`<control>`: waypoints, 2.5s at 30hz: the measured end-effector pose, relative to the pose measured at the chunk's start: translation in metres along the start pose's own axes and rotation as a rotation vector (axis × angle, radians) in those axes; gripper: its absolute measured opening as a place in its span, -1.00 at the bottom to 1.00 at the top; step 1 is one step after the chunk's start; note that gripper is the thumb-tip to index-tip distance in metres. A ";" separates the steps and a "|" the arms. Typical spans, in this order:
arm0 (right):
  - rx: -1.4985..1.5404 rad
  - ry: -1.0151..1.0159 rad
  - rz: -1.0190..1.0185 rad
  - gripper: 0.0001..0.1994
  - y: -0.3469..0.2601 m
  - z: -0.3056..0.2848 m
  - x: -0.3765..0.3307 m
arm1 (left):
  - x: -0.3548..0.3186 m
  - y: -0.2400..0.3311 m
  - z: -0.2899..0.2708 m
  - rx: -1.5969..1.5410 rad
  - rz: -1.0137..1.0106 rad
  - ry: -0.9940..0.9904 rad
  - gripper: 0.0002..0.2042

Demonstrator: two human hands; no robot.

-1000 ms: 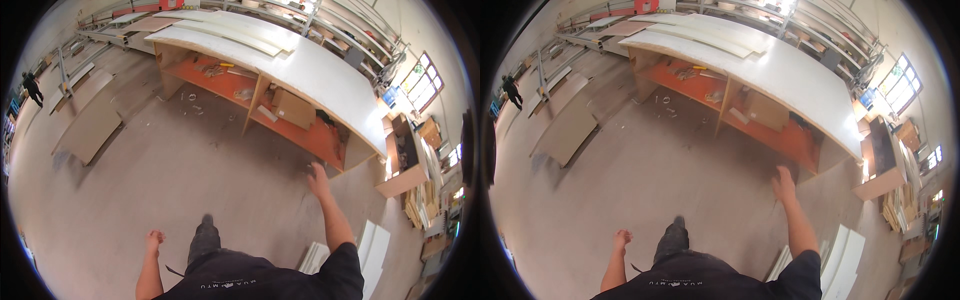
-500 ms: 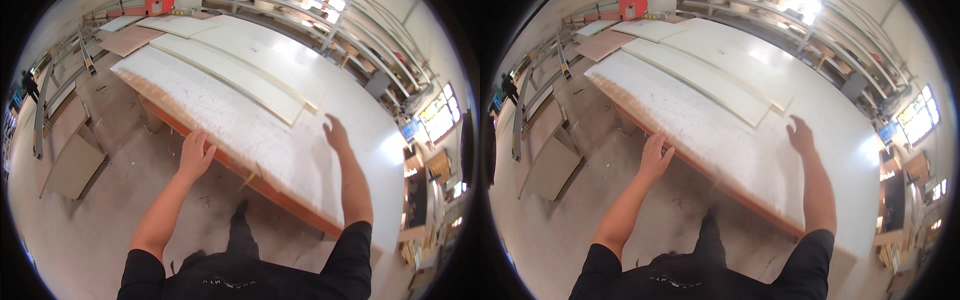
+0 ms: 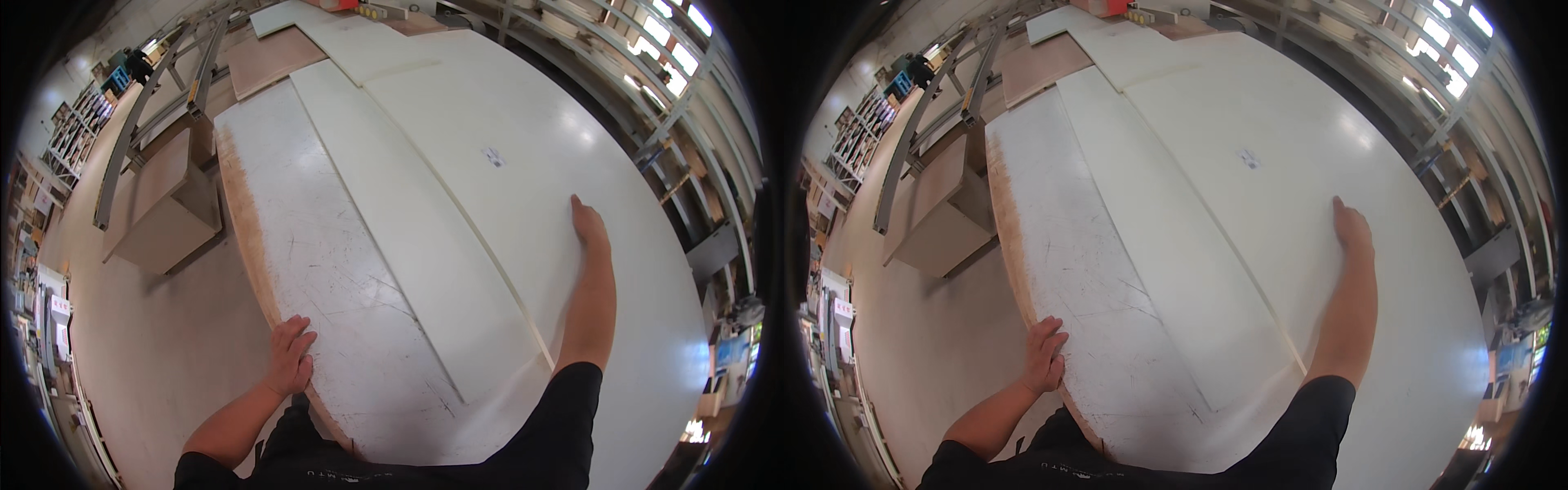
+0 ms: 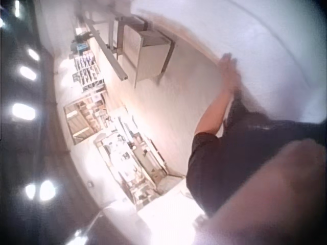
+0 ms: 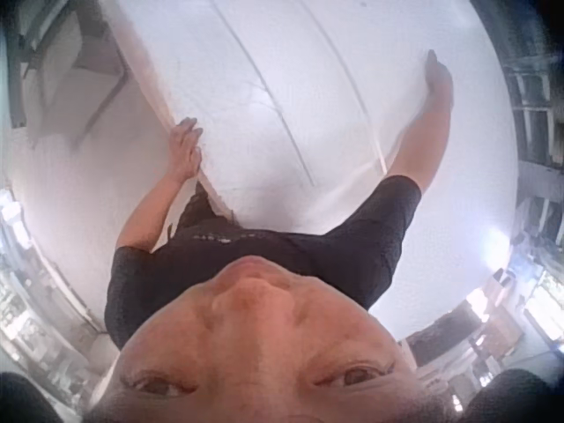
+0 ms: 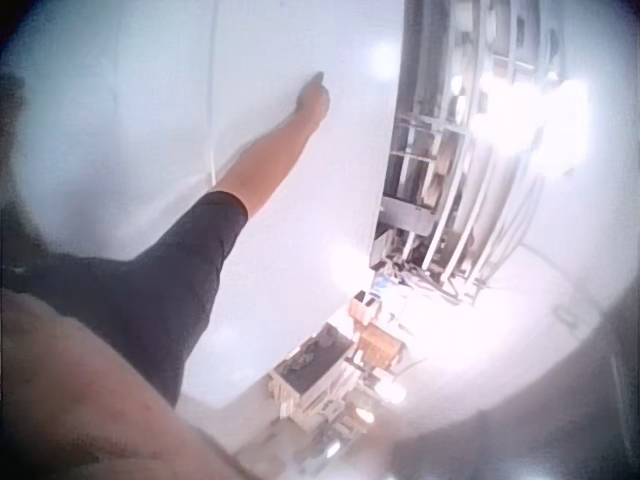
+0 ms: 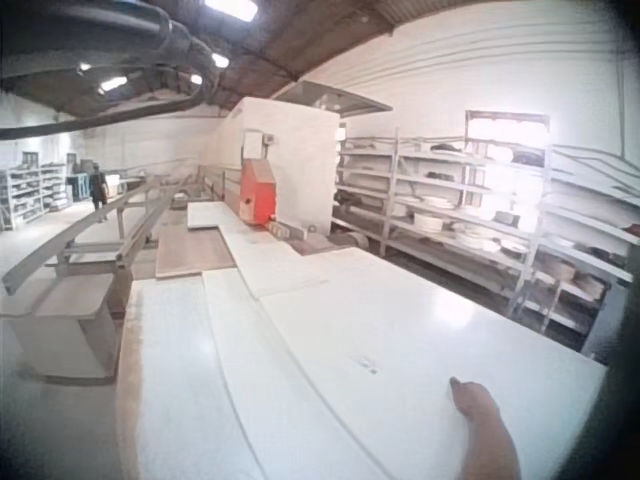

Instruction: The person repeatedly picks up white rectangular panels from a workbench and places them onto a growing stack on the floor. The person handles the panels one at a time, using both hands to lift and align each piece before adding it to the pile.

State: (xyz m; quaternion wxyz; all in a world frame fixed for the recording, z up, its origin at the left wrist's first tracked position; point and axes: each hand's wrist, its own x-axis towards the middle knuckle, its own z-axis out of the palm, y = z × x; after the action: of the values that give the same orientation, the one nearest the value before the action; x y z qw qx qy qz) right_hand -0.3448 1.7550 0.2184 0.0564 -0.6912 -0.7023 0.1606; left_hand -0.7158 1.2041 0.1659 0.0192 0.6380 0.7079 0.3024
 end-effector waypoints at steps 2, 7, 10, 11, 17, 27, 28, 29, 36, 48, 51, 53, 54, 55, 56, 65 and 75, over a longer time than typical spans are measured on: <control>0.018 -0.062 0.021 -0.18 0.005 -0.007 -0.014 | 0.019 0.016 -0.011 0.023 0.006 0.046 -0.59; -0.009 -0.141 0.098 -0.09 0.038 -0.018 -0.109 | 0.089 0.059 0.047 -0.933 -0.804 0.126 -0.62; -0.045 -0.101 0.171 -0.07 0.056 -0.020 -0.181 | 0.109 0.058 0.070 -1.254 -0.942 -0.062 -0.59; -0.044 -0.090 0.195 -0.05 0.062 -0.020 -0.204 | 0.106 0.058 0.071 -1.366 -0.983 -0.135 -0.60; -0.031 -0.037 0.440 -0.03 0.132 -0.038 -0.359 | 0.010 0.091 0.036 -1.467 -1.016 -0.576 -0.65; -0.037 0.077 0.817 -0.11 0.229 -0.021 -0.699 | -0.172 0.130 -0.039 -1.470 -0.721 -1.487 -0.54; -0.032 0.100 0.836 -0.12 0.233 -0.018 -0.731 | -0.187 0.132 -0.048 -1.474 -0.740 -1.550 -0.52; -0.026 0.123 0.856 -0.13 0.235 -0.015 -0.763 | -0.202 0.134 -0.058 -1.474 -0.765 -1.625 -0.49; -0.005 0.316 0.691 -0.17 0.222 0.001 -0.962 | -0.315 0.166 -0.088 -1.226 -0.463 -1.949 -0.55; 0.036 0.259 1.146 -0.17 0.261 0.041 -1.226 | -0.278 0.235 0.005 -1.764 -0.993 -1.198 -0.45; -0.010 0.253 1.337 -0.21 0.217 0.048 -1.267 | -0.296 0.242 0.017 -1.649 -0.886 -1.257 -0.40; 0.078 0.293 1.436 -0.24 0.177 0.051 -1.294 | -0.314 0.241 0.013 -1.576 -0.685 -1.358 -0.41; 0.129 0.259 1.575 -0.27 0.154 0.052 -1.315 | -0.322 0.245 0.008 -1.574 -0.666 -1.515 -0.43; 0.093 0.272 1.586 -0.30 0.127 0.054 -1.336 | -0.332 0.253 0.004 -1.565 -0.702 -1.624 -0.44; 0.096 0.223 1.708 -0.32 0.105 0.055 -1.355 | -0.341 0.258 -0.002 -1.540 -0.683 -1.734 -0.44; 0.083 0.566 2.039 -0.34 -0.005 0.109 -1.526 | -0.472 0.353 -0.014 -1.164 -0.394 -1.996 -0.50; 0.126 0.192 2.238 -0.31 0.019 0.146 -1.709 | -0.695 0.394 -0.047 -0.805 -0.597 -2.060 -0.52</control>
State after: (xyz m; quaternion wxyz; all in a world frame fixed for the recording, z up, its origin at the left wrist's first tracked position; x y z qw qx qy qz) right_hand -0.3053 0.0432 0.3192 -0.0308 -0.9380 0.3299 0.1020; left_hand -0.2551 0.5506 0.1333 0.8638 0.3367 0.3312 -0.1758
